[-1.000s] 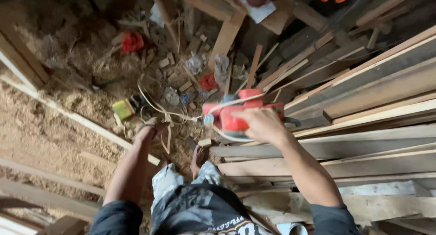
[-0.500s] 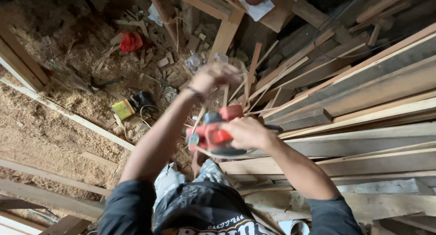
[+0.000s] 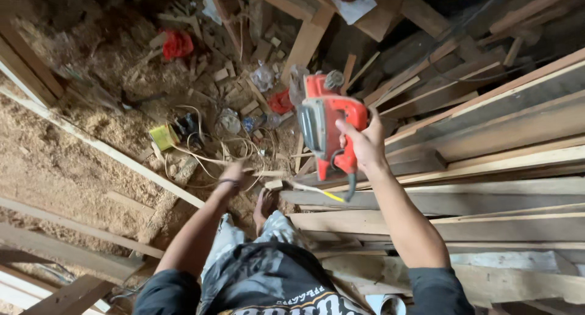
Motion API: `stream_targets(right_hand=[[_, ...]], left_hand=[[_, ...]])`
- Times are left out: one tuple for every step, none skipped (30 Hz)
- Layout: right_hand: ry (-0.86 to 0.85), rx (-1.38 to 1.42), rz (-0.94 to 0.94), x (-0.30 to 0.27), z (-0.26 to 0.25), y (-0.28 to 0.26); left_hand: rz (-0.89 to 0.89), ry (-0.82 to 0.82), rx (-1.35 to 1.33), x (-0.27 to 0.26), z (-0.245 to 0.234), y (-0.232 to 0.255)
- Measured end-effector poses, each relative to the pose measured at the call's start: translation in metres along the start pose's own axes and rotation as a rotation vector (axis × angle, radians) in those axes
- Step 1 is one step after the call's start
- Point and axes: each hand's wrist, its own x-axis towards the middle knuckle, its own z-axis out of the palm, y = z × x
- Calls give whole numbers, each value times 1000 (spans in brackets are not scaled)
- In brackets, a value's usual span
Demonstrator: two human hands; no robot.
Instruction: The person sands the surface of a wooden board using a power sander and a hand-held grinder. They then untangle an extension cord and continue sanding the wooden frame by hand and with the power sander.
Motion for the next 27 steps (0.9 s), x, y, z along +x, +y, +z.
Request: stream_targets(right_hand=[[28, 94, 19, 0, 11, -11], [56, 187, 38, -2, 22, -22], [45, 188, 36, -1, 30, -25], [32, 244, 53, -1, 40, -27], [3, 293, 76, 0, 51, -30], [-24, 287, 80, 1, 59, -23], [-88, 276, 69, 2, 71, -16], [-152, 264, 58, 2, 83, -8], [-200, 258, 68, -5, 102, -13], [-292, 244, 65, -12, 120, -19], [-384, 233, 69, -24, 137, -23], [-433, 229, 85, -34, 152, -20], [-525, 227, 89, -41, 168, -17], [-616, 225, 94, -50, 184, -14], [-677, 220, 98, -61, 203, -12], [-762, 250, 127, -74, 223, -11], [-848, 280, 159, -90, 244, -8], [-910, 274, 166, -105, 265, -3], [-989, 274, 201, -122, 286, 2], [-1067, 271, 237, -141, 308, 7], [-1129, 262, 248, -161, 329, 9], [-1176, 280, 277, -182, 349, 12], [-1217, 292, 313, -207, 366, 16], [-1273, 276, 330, -229, 387, 31], [-1307, 273, 326, -251, 409, 45], [-1341, 270, 321, -273, 430, 60], [-1376, 252, 340, -298, 453, 69]], left_hand=[[203, -7, 14, -2, 5, 32], [407, -13, 30, -5, 10, 64], [400, -6, 27, -16, 20, 87], [575, -44, 8, -27, 30, 108], [738, -75, -22, -39, 42, 130], [719, -59, -34, -62, 43, 137], [621, -132, -67, -83, 43, 145], [525, -205, -104, -105, 43, 151], [490, -180, -129, -105, 59, 147], [430, -290, -171, -105, 75, 143], [367, -403, -219, -109, 92, 139], [331, -382, -251, -113, 102, 127], [278, -335, -293, -113, 111, 116], [224, -289, -336, -114, 119, 105], [189, -250, -368, -114, 116, 99], [207, -201, -399, -114, 112, 92], [222, -148, -428, -117, 109, 81], [184, -107, -457, -113, 108, 76], [326, -39, -117, -112, 106, 68], [448, 17, 233, -110, 103, 60], [397, 44, 208, -121, 100, 44], [190, 7, -240, -133, 98, 28], [-8, -23, -696, -148, 99, 14], [-41, 12, -733, -177, 88, 4], [-111, 72, -696, -206, 76, -10], [-184, 129, -658, -236, 65, -23], [-207, 145, -690, -241, 75, -36]])
